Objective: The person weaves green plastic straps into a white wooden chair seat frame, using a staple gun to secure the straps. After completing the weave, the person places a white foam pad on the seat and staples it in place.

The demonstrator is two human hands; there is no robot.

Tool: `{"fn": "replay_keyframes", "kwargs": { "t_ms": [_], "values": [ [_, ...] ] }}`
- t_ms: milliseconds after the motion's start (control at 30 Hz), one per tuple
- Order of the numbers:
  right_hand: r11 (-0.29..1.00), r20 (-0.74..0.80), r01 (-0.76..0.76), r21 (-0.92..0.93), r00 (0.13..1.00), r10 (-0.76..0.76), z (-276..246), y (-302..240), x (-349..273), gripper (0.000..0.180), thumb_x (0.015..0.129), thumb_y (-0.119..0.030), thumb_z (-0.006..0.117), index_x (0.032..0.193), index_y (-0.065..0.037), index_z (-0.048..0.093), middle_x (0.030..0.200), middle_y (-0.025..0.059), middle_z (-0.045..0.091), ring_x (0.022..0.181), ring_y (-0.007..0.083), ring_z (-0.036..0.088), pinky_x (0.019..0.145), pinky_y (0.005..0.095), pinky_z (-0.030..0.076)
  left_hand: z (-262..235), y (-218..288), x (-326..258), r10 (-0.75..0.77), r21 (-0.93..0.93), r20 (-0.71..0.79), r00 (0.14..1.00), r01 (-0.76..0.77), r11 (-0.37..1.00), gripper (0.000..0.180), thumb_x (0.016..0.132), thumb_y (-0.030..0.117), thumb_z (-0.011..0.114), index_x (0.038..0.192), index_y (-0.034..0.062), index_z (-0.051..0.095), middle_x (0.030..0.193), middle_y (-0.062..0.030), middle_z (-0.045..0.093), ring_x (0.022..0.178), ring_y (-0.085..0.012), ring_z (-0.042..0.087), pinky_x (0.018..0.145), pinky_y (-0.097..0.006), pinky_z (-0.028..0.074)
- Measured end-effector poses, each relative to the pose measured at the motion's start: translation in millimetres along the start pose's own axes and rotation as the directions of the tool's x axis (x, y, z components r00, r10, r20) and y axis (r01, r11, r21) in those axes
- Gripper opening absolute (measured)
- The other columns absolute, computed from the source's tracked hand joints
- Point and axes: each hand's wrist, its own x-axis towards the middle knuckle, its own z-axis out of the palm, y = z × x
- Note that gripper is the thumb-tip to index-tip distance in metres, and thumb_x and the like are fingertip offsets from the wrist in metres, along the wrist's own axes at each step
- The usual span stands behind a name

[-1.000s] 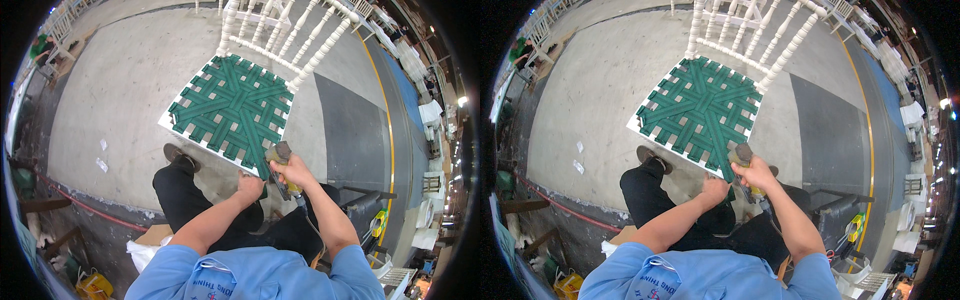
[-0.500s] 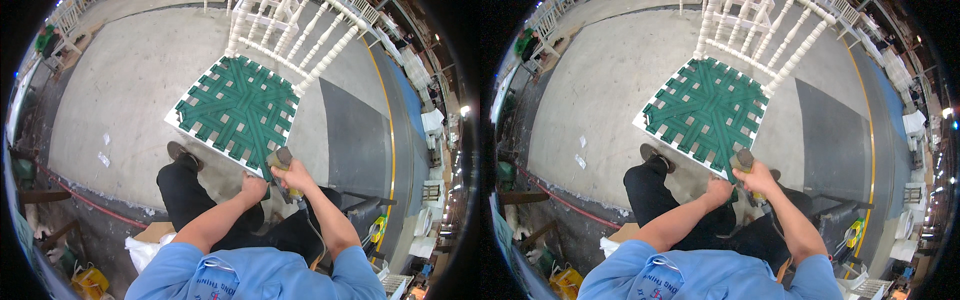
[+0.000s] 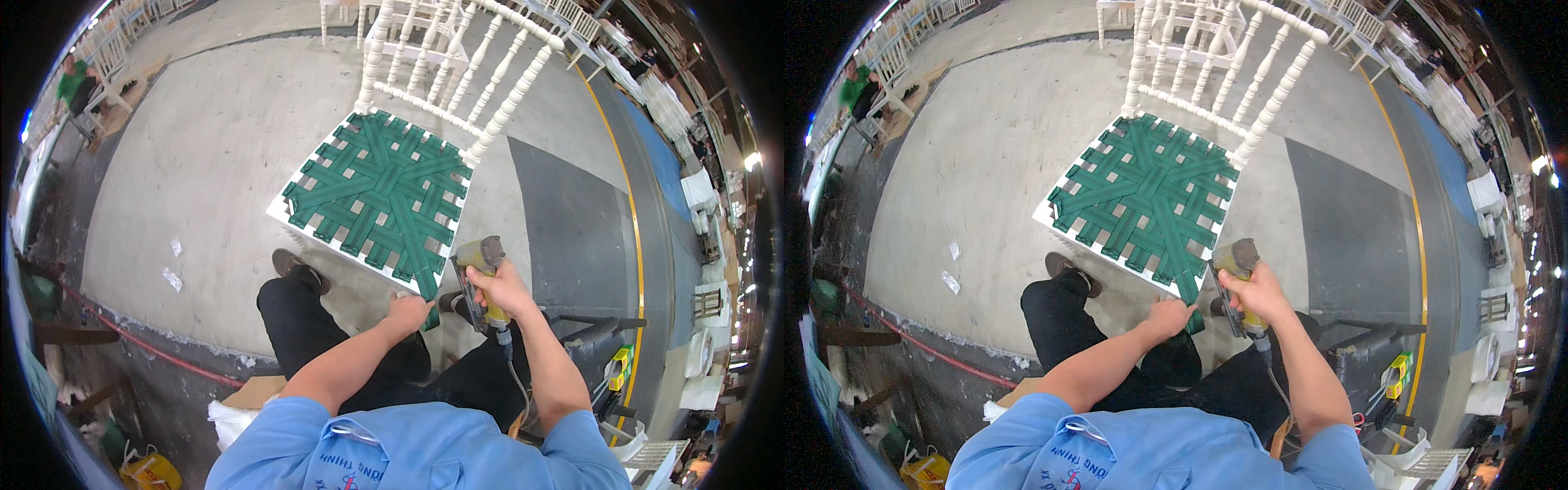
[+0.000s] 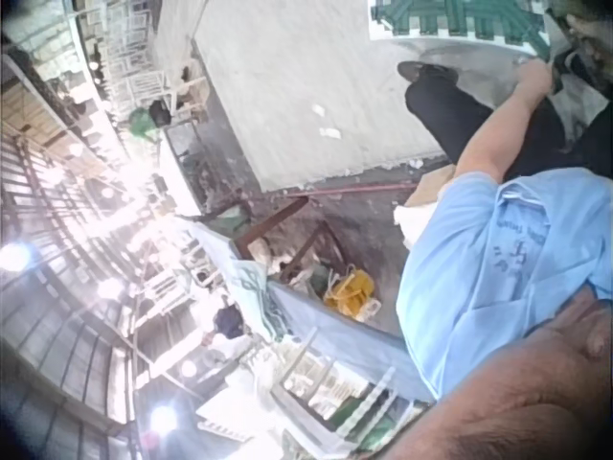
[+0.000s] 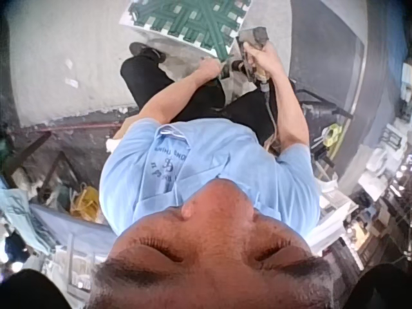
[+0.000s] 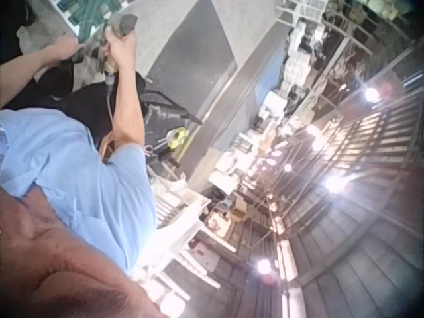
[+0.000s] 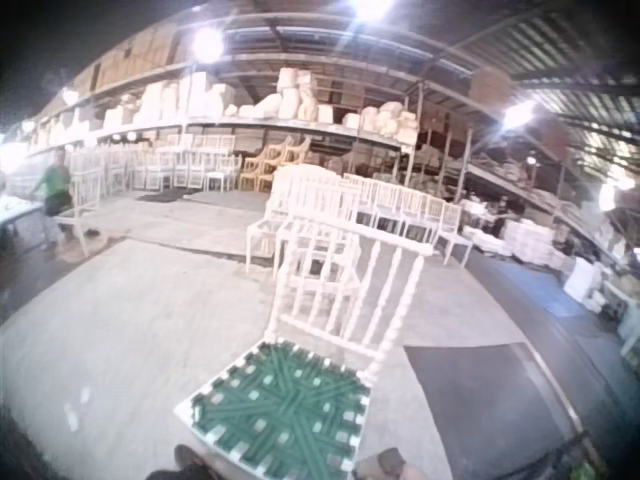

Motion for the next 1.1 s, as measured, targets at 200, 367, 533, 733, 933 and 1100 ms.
{"fn": "replay_keyframes", "kwargs": {
  "t_ms": [200, 367, 533, 733, 933, 1100],
  "values": [
    [0.995, -0.043, -0.045, 0.095, 0.998, 0.049, -24, 9, -19, 0.034, 0.100, -0.028, 0.077, 0.114, 0.000, 0.065, 0.091, 0.0071, 0.070, 0.059, 0.0142, 0.062, 0.051, 0.0308, 0.049, -36, 0, -20, 0.090, -0.701, 0.050, 0.995, -0.029, 0.712, 0.043, 0.109, 0.039, 0.058, 0.112, 0.0005, 0.076, 0.107, -0.0158, 0.080, 0.100, -0.0291, 0.075, 0.091, -0.047, 0.057],
    [0.985, -0.007, -0.037, 0.171, 0.999, 0.039, -15, 22, -10, 0.032, 0.101, -0.028, 0.075, 0.116, -0.002, 0.065, 0.094, 0.0068, 0.071, 0.061, 0.0137, 0.061, 0.052, 0.0303, 0.050, -121, -21, -5, 0.003, -0.968, 0.135, 0.991, 0.132, 0.212, 0.042, 0.110, 0.037, 0.060, 0.121, -0.0028, 0.069, 0.102, -0.0093, 0.080, 0.077, -0.0181, 0.071, 0.070, -0.034, 0.060],
    [0.980, 0.044, -0.079, 0.184, 0.996, 0.072, 15, 21, 16, 0.033, 0.101, -0.028, 0.075, 0.118, -0.002, 0.065, 0.097, 0.0068, 0.069, 0.062, 0.0138, 0.061, 0.053, 0.0300, 0.049, -137, -21, 31, -0.042, -0.969, 0.152, 0.987, 0.158, 0.189, 0.040, 0.113, 0.034, 0.055, 0.121, -0.0028, 0.069, 0.107, -0.0073, 0.080, 0.059, -0.0135, 0.060, 0.055, -0.029, 0.055],
    [0.994, 0.064, -0.080, 0.074, 0.995, 0.075, 36, 15, 38, 0.046, 0.098, -0.035, 0.079, 0.118, 0.003, 0.062, 0.089, 0.0073, 0.069, 0.060, 0.0145, 0.063, 0.051, 0.0319, 0.051, -123, -31, 50, -0.044, -0.975, 0.149, 0.988, 0.154, 0.160, 0.040, 0.113, 0.032, 0.054, 0.120, -0.0045, 0.069, 0.105, -0.0093, 0.079, 0.056, -0.0134, 0.059, 0.053, -0.029, 0.053],
    [0.985, 0.032, -0.158, -0.067, 0.986, 0.161, 50, 15, 45, 0.048, 0.096, -0.035, 0.081, 0.116, 0.005, 0.062, 0.084, 0.0081, 0.070, 0.058, 0.0150, 0.065, 0.051, 0.0322, 0.052, -125, -35, 52, -0.050, -0.974, 0.203, 0.978, 0.207, 0.089, 0.039, 0.113, 0.029, 0.053, 0.126, -0.0053, 0.065, 0.114, -0.0129, 0.078, 0.065, -0.0151, 0.064, 0.053, -0.030, 0.055],
    [0.985, 0.013, -0.144, -0.092, 0.989, 0.146, 51, 17, 47, 0.051, 0.093, -0.037, 0.083, 0.114, 0.005, 0.063, 0.079, 0.0089, 0.070, 0.058, 0.0155, 0.066, 0.051, 0.0320, 0.053, -127, -37, 51, -0.041, -0.976, 0.214, 0.976, 0.215, 0.027, 0.039, 0.112, 0.030, 0.054, 0.123, -0.0049, 0.066, 0.111, -0.0123, 0.077, 0.059, -0.0153, 0.062, 0.052, -0.031, 0.054]
  ]
}}
